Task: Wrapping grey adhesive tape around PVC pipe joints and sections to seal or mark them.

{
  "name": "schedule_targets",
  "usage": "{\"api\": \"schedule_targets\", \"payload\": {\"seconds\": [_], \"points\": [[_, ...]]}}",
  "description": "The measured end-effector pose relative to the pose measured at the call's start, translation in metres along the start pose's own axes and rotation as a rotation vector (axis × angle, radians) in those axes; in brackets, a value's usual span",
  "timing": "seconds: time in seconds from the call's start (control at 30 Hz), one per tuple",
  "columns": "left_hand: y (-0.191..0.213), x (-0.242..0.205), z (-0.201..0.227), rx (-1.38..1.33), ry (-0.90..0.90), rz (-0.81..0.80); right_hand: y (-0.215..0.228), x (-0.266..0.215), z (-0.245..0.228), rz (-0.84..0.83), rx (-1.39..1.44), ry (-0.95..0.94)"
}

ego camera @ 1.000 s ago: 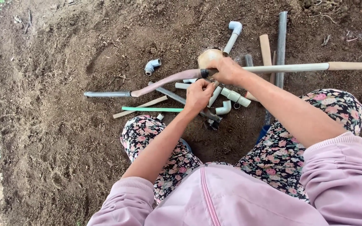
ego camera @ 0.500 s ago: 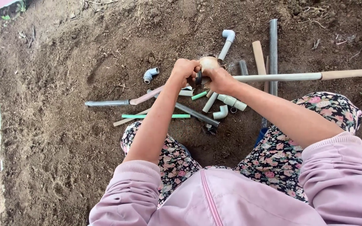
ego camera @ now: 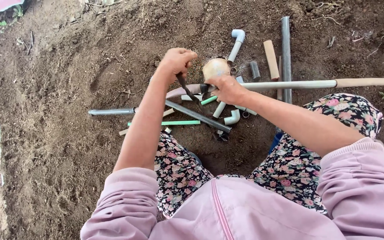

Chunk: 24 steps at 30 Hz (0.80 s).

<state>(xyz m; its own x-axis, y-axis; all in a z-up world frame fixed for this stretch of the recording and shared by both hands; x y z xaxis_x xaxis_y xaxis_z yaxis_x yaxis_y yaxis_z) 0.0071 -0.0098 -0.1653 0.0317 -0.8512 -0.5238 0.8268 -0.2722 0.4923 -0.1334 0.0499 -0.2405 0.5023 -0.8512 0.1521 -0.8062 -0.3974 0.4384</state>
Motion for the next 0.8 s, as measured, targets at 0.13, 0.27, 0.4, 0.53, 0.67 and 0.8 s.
{"api": "schedule_targets", "payload": {"seconds": [0.13, 0.27, 0.4, 0.53, 0.67, 0.8], "points": [[0.007, -0.04, 0.028, 0.134, -0.125, -0.066, 0.0, 0.006, 0.015, -0.032, -0.009, -0.1], [-0.022, -0.086, 0.017, 0.441, -0.147, -0.337, 0.006, 0.017, 0.012, -0.107, -0.149, -0.264], [-0.048, -0.055, -0.069, 0.581, -0.143, -0.295, 0.02, 0.023, 0.012, -0.155, -0.126, -0.254], [-0.053, -0.007, -0.127, 0.547, 0.031, 0.112, 0.035, 0.026, -0.03, -0.165, -0.002, -0.214], [-0.054, 0.014, -0.147, 0.026, 0.064, 0.351, 0.041, 0.024, -0.043, -0.177, 0.187, -0.137], [-0.057, 0.001, -0.127, -0.226, -0.113, 0.471, 0.044, 0.018, -0.053, -0.179, 0.251, -0.157]]}}
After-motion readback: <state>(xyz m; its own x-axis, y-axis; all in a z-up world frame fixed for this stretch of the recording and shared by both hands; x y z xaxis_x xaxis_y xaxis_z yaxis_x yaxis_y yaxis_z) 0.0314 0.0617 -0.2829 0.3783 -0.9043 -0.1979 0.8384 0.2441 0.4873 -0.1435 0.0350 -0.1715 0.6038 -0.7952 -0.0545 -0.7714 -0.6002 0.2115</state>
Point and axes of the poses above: each hand's wrist, its own x-axis towards the middle knuckle, its own y-axis out of the back of the hand, z = x × y, the point moved 7 cm from there along x, towards the middle knuckle, and after that the axes turned 10 degrees about x, right-handed, at the moved point
